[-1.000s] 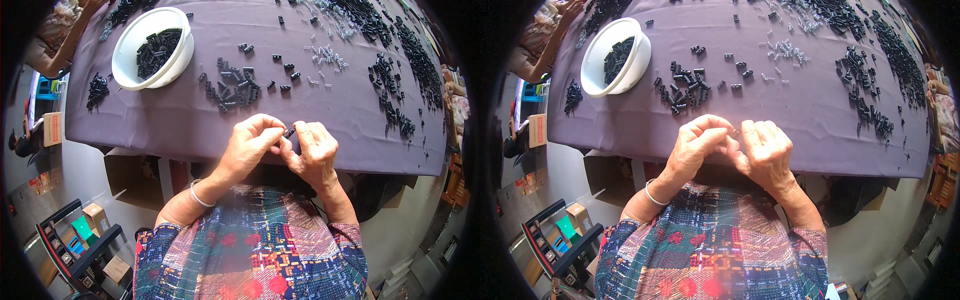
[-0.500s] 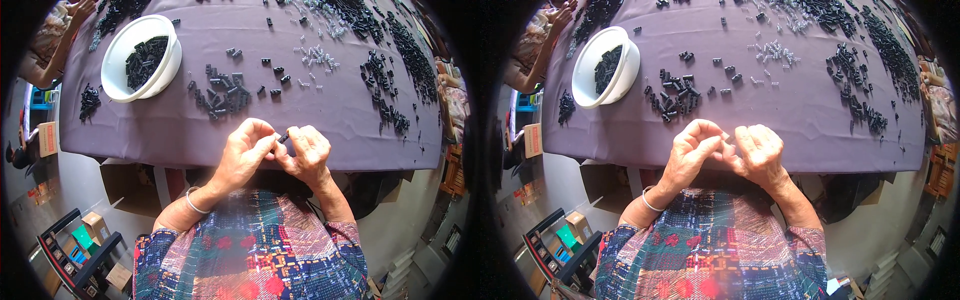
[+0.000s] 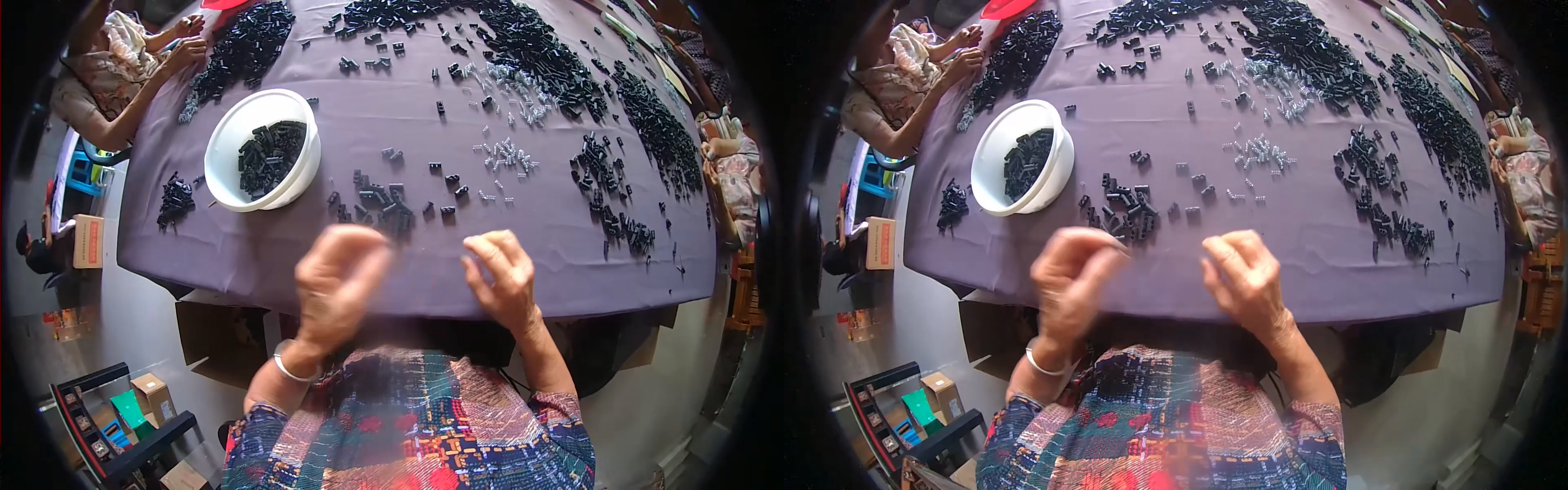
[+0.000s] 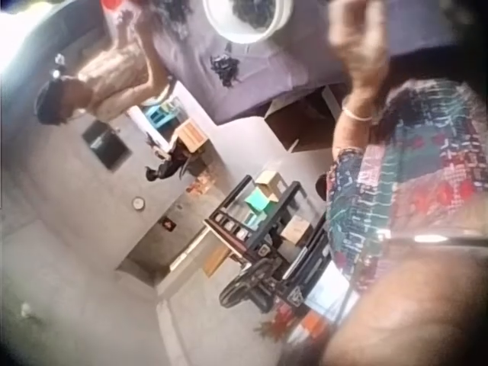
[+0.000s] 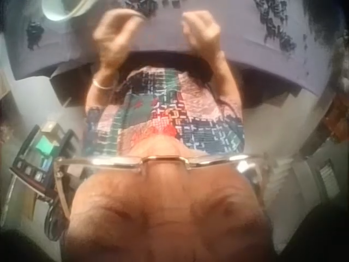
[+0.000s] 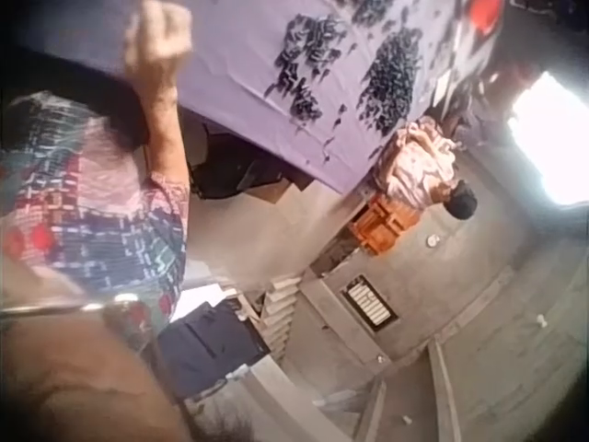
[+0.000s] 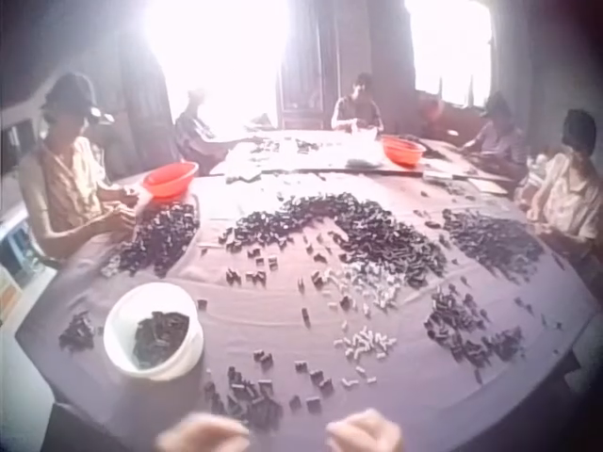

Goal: Assembling small black plastic components by hand on a workshop table.

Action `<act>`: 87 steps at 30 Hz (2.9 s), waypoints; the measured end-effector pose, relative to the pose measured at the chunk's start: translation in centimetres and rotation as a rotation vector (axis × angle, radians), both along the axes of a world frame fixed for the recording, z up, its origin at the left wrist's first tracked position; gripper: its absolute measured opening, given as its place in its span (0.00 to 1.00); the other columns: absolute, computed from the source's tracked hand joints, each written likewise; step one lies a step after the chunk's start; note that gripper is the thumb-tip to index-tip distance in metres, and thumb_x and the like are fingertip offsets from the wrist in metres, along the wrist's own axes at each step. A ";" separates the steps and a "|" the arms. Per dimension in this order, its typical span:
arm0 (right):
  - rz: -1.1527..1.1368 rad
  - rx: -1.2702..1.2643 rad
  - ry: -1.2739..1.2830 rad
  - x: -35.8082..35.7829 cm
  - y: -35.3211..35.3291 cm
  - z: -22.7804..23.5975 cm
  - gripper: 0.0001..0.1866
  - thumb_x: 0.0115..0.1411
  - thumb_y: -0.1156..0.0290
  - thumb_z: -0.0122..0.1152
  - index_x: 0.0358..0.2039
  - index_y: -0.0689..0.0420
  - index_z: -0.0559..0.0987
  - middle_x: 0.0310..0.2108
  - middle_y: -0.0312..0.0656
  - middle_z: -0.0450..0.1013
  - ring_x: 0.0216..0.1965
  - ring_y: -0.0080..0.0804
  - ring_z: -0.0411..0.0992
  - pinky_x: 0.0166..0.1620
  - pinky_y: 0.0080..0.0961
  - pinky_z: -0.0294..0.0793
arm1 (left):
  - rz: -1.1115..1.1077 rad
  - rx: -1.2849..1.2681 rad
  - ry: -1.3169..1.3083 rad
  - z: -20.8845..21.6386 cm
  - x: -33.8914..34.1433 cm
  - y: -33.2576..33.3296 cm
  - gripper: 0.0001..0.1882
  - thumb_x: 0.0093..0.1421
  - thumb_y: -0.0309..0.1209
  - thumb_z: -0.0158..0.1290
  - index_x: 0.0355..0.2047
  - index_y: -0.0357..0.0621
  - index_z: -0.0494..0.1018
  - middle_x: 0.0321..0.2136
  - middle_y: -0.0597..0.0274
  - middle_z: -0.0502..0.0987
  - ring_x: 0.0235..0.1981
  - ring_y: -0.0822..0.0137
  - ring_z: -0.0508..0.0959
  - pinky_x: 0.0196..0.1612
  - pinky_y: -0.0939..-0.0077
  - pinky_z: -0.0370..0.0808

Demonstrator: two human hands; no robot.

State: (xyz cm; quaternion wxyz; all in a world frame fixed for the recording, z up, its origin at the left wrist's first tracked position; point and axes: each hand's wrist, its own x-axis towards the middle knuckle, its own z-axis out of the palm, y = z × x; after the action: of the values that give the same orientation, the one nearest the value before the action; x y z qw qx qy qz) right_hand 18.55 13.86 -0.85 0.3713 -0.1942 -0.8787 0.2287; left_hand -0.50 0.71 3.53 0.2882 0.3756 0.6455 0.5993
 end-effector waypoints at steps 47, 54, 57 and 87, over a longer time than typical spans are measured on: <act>-0.308 0.183 -0.350 -1.0 6.2 -0.8 0.07 0.49 0.72 0.65 0.29 0.51 0.77 0.28 0.34 0.68 0.35 0.35 0.67 0.38 0.34 0.63 | -0.153 -0.154 -0.716 -3.7 2.6 1.7 0.10 0.62 0.24 0.55 0.44 0.36 0.74 0.34 0.57 0.79 0.31 0.71 0.79 0.35 0.76 0.77; -0.150 0.023 -0.279 -0.3 2.9 2.0 0.06 0.47 0.76 0.65 0.27 0.53 0.77 0.26 0.34 0.70 0.32 0.33 0.68 0.38 0.31 0.62 | -0.158 -0.142 -0.651 -3.6 2.7 1.6 0.08 0.60 0.23 0.57 0.40 0.35 0.74 0.33 0.57 0.80 0.30 0.71 0.79 0.35 0.79 0.77; 0.010 0.041 -0.218 -0.7 1.1 3.0 0.07 0.45 0.76 0.65 0.26 0.54 0.76 0.24 0.35 0.69 0.30 0.33 0.68 0.38 0.31 0.62 | -0.180 -0.124 -0.572 -3.8 3.2 1.4 0.09 0.61 0.24 0.56 0.42 0.35 0.75 0.33 0.59 0.80 0.32 0.74 0.79 0.36 0.81 0.76; -0.012 -0.294 -0.070 -2.8 0.7 2.0 0.14 0.46 0.84 0.62 0.35 0.58 0.78 0.31 0.44 0.72 0.32 0.43 0.72 0.35 0.35 0.73 | -0.484 0.008 -1.073 -5.8 2.0 0.2 0.07 0.68 0.29 0.48 0.43 0.39 0.69 0.33 0.64 0.73 0.33 0.74 0.74 0.39 0.78 0.75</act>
State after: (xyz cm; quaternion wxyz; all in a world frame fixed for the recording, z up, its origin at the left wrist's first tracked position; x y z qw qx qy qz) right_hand 15.75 14.59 1.13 0.3095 -0.2598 -0.8468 0.3459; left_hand 1.51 0.95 -2.25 0.7020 0.1575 0.3031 0.6250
